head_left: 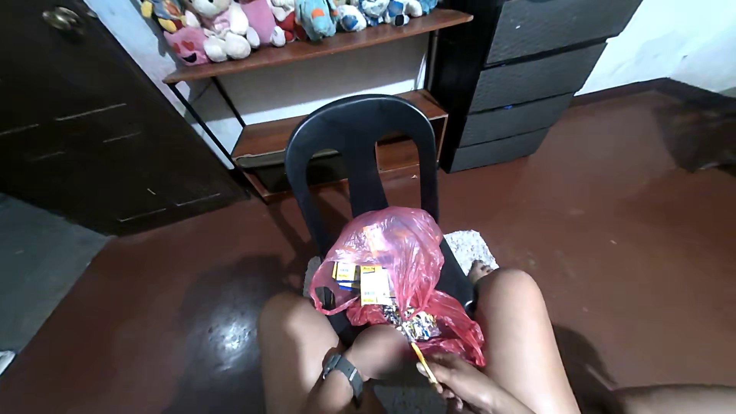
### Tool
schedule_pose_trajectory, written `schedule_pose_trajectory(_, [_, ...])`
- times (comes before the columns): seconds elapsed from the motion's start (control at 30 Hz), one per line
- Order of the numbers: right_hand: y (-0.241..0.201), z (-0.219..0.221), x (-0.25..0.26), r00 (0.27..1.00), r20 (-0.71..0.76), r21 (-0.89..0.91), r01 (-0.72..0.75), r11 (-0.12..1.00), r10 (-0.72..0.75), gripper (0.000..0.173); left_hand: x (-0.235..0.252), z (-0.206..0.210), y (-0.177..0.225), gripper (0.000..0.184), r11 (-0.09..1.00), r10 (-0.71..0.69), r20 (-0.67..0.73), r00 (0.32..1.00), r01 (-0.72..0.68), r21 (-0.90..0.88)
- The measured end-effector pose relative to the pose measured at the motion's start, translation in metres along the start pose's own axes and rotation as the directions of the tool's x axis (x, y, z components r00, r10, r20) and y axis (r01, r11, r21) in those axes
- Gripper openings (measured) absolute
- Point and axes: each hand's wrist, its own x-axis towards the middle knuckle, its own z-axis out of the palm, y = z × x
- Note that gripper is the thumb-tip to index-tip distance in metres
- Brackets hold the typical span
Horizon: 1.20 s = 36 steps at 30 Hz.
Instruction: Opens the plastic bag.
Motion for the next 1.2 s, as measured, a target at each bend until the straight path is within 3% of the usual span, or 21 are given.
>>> schedule_pose_trajectory(0.1, [-0.004, 0.001, -0.001, 1.000, -0.010, 0.004, -0.024, 1.000, 0.024, 0.037, 0.002, 0.000, 0.003, 0.022, 1.000, -0.021, 0.022, 1.000, 0.021, -0.006])
schedule_pose_trajectory(0.33, [-0.003, 0.002, 0.001, 1.000, -0.001, 0.048, -0.004, 0.999, 0.004, 0.028, -0.002, -0.004, 0.005, 0.021, 0.996, -0.067, 0.043, 0.997, 0.069, -0.050])
schedule_pose_trajectory(0.43, [-0.002, 0.002, -0.002, 0.999, -0.026, 0.129, -0.042, 0.991, 0.046, 0.035, 0.002, -0.003, 0.002, 0.021, 0.997, -0.038, 0.021, 0.999, 0.040, -0.073])
schedule_pose_trajectory(0.63, [0.000, 0.007, -0.005, 0.998, -0.049, -0.152, 0.028, 0.988, -0.035, 0.044, 0.003, 0.002, -0.002, 0.025, 0.995, 0.096, -0.096, 0.991, -0.098, -0.021])
schedule_pose_trajectory(0.9, [0.009, 0.005, -0.008, 0.994, -0.099, -0.109, 0.044, 0.993, -0.054, 0.041, -0.002, 0.005, -0.006, 0.032, 0.990, 0.063, -0.089, 0.994, -0.074, -0.120])
schedule_pose_trajectory(1.2, [0.011, 0.009, -0.009, 0.996, -0.048, -0.199, 0.059, 0.978, -0.070, 0.041, 0.004, 0.006, -0.020, 0.022, 0.941, 0.301, -0.149, 0.942, -0.268, 0.206])
